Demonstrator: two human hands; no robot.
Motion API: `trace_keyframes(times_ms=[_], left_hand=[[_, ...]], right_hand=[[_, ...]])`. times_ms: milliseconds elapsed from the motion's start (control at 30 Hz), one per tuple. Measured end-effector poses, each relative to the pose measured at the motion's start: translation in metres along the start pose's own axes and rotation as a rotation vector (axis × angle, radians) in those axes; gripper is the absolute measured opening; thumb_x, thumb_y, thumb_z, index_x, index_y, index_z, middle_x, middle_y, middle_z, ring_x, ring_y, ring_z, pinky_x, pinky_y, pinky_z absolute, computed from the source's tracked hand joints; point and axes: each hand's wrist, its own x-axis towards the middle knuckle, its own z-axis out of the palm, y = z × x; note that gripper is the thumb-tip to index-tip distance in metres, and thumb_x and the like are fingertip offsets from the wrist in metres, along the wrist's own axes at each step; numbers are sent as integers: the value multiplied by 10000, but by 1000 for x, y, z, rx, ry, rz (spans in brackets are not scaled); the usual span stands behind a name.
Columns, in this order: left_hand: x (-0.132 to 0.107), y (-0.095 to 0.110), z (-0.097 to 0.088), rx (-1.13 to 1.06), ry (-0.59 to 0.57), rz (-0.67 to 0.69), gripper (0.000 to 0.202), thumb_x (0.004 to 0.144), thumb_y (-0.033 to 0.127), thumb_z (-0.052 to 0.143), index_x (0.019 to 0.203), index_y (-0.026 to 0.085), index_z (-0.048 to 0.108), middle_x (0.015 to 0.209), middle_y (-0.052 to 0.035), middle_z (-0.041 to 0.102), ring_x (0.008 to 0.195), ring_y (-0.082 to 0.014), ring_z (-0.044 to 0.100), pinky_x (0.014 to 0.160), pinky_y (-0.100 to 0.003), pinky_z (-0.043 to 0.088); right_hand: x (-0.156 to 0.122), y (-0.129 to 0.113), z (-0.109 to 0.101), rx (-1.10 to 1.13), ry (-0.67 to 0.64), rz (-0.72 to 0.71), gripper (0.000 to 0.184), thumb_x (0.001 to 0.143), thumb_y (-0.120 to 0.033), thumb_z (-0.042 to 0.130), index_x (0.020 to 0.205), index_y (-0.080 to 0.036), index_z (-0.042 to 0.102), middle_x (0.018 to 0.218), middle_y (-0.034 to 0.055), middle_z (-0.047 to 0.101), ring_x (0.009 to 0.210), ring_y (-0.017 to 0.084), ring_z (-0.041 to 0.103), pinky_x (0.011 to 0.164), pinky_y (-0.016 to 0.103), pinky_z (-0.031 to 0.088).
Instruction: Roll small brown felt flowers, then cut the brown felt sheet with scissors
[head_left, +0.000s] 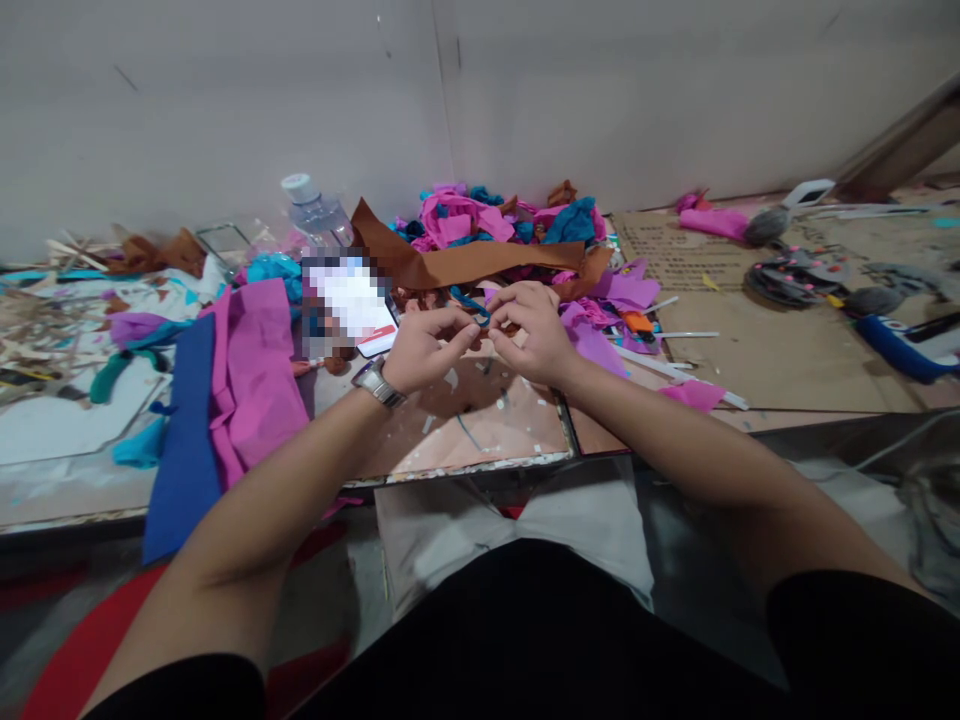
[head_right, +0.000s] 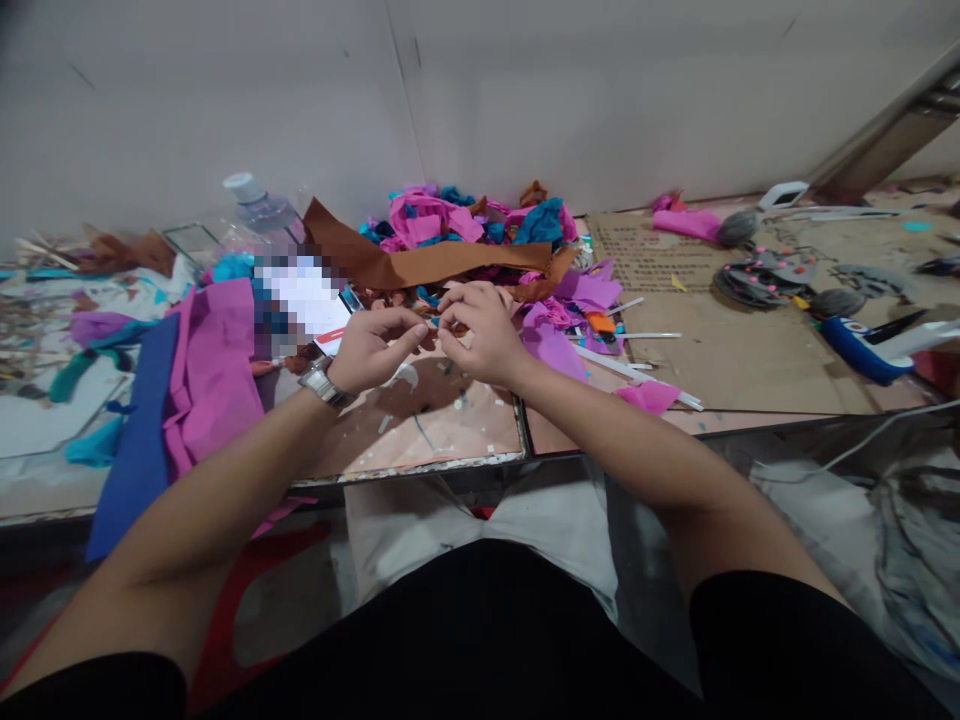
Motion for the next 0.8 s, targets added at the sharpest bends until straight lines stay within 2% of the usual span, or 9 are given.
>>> trace_keyframes(times_ms=[133, 300, 533, 667, 733, 800], left_hand=[[2, -3, 0, -79, 10, -32, 448, 1021, 584, 657, 901, 168, 774, 836, -93, 808, 724, -164, 737, 698, -275, 585], [3, -4, 1, -162, 11, -30, 451, 1011, 578, 687, 865, 156, 749, 788, -85, 791, 668, -142, 728, 637, -236, 580], [5, -6, 2, -202, -56, -64, 446, 1005, 559, 700, 852, 142, 741, 773, -83, 788, 648, -136, 714, 637, -235, 582], [5, -5, 1, -196, -55, -77, 497, 990, 616, 699, 852, 141, 751, 770, -81, 784, 653, -137, 709, 642, -235, 577], [5, -6, 1, -239, -75, -137, 581, 981, 694, 662, 840, 138, 757, 756, -92, 780, 637, -146, 707, 624, -242, 572], [6, -6, 1, -358, -163, -266, 661, 977, 764, 600, 847, 137, 763, 767, -115, 785, 650, -175, 731, 609, -262, 579]], right_hand=[[-1, 2, 0, 12, 2, -27, 139, 978, -359, 650, 933, -241, 707, 1188, 79, 740, 1223, 301, 584, 1088, 502, 347], [0, 5, 2, 69, 41, -63, 103, 955, -331, 675, 925, -237, 707, 1160, 71, 743, 1197, 298, 599, 1066, 504, 365], [0, 4, 2, 68, 39, -50, 92, 943, -327, 676, 903, -247, 696, 1139, 64, 751, 1182, 308, 611, 1055, 508, 372], [1, 3, 2, 66, 44, -50, 96, 951, -323, 667, 903, -244, 693, 1129, 66, 751, 1177, 302, 610, 1058, 501, 373], [1, 3, 2, 48, 39, -50, 100, 957, -322, 663, 907, -242, 694, 1129, 68, 750, 1183, 304, 605, 1060, 503, 363], [1, 3, 2, 19, 24, -51, 105, 966, -325, 660, 915, -243, 701, 1136, 68, 753, 1199, 308, 597, 1065, 510, 343]])
